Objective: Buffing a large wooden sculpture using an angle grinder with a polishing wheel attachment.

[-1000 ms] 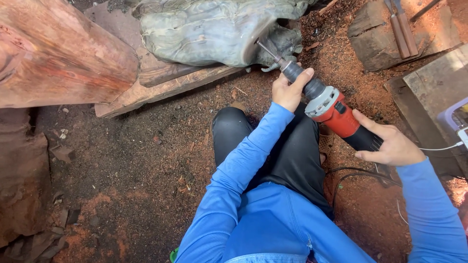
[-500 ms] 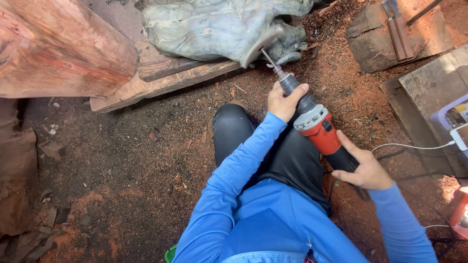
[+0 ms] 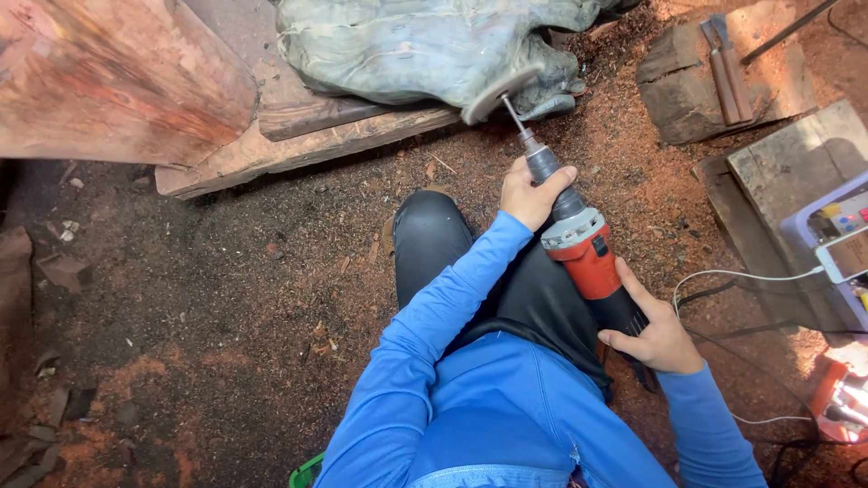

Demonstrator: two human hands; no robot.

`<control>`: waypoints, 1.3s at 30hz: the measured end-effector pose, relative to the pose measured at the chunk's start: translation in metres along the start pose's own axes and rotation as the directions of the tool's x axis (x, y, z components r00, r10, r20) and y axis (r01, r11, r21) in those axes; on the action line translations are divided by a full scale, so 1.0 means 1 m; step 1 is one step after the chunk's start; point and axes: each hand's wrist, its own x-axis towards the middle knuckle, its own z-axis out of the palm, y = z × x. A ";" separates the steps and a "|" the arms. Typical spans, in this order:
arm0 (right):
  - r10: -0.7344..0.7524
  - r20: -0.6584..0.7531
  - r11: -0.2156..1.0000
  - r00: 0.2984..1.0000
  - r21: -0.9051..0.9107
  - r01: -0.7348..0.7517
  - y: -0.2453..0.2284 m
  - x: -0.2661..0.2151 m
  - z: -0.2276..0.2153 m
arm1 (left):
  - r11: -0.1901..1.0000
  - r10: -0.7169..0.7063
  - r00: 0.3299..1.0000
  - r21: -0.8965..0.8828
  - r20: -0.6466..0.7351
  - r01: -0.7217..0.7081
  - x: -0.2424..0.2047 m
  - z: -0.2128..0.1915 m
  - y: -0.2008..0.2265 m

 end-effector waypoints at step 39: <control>-0.092 -0.212 0.972 0.973 0.195 0.135 -0.018 -0.011 0.106 | 0.975 0.093 0.992 0.194 0.084 -0.108 -0.003 -0.029 0.015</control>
